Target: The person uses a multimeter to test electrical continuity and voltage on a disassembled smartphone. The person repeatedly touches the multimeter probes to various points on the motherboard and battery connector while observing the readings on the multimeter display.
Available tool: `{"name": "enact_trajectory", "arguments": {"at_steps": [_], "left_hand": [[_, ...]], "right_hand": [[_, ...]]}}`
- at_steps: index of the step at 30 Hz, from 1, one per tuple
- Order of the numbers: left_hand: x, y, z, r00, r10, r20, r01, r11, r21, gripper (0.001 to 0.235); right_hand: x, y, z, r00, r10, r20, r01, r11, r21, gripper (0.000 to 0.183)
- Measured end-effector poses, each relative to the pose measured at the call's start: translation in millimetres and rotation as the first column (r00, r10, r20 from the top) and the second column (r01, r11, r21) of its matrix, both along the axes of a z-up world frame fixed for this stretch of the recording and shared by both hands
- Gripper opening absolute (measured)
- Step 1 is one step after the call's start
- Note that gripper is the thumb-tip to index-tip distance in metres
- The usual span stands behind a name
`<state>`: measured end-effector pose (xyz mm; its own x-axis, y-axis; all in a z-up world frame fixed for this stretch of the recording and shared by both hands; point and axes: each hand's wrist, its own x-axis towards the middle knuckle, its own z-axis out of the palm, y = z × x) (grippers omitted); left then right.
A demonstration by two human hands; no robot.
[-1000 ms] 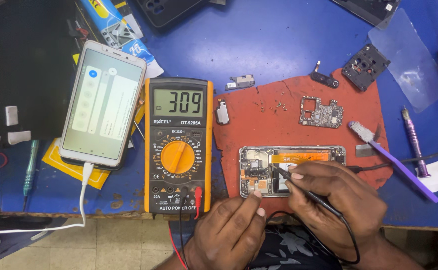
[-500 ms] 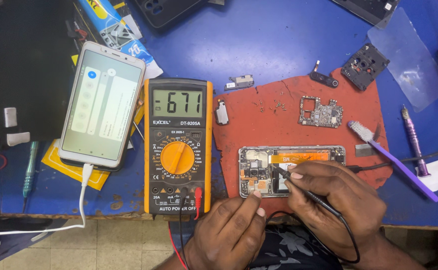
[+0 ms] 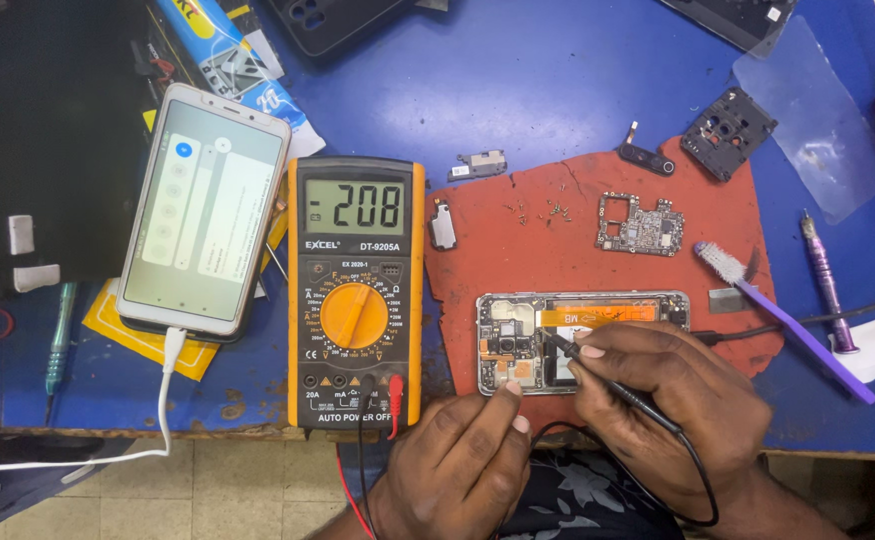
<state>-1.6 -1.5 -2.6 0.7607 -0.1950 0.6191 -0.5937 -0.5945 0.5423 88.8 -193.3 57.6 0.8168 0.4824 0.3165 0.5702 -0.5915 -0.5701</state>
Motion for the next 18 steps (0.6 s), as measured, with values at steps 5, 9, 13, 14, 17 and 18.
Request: {"name": "enact_trajectory", "arguments": {"at_steps": [5, 9, 13, 14, 17, 18], "left_hand": [[-0.4, -1.0, -1.3, 1.0, 0.004, 0.001, -0.004, 1.0, -0.003, 0.026], [-0.9, -1.2, -2.0, 1.0, 0.007, 0.006, -0.007, 1.0, -0.003, 0.025], [-0.1, -1.9, -2.0, 1.0, 0.015, 0.012, -0.015, 1.0, -0.005, 0.025], [0.2, -1.7, -1.9, 1.0, 0.016, 0.016, -0.016, 1.0, -0.001, 0.025], [1.3, -1.0, -1.8, 0.999, 0.02, 0.03, -0.02, 1.0, 0.006, 0.025], [1.5, -0.7, -1.7, 0.999, 0.022, 0.036, -0.022, 1.0, 0.008, 0.024]], "right_hand": [[0.5, 0.6, 1.0, 1.0, 0.003, 0.01, -0.003, 1.0, 0.002, 0.022], [-1.1, -3.9, -2.6, 1.0, 0.009, 0.017, -0.009, 1.0, 0.014, 0.023], [-1.6, -6.0, -4.2, 1.0, 0.018, 0.019, -0.018, 1.0, 0.023, 0.023], [-1.1, -5.1, -3.3, 1.0, 0.016, 0.013, -0.016, 1.0, 0.021, 0.023], [1.3, -0.5, 0.7, 1.0, 0.014, 0.003, -0.014, 1.0, 0.018, 0.023], [2.2, 1.1, 1.7, 1.0, 0.017, 0.006, -0.017, 1.0, 0.02, 0.023]]}}
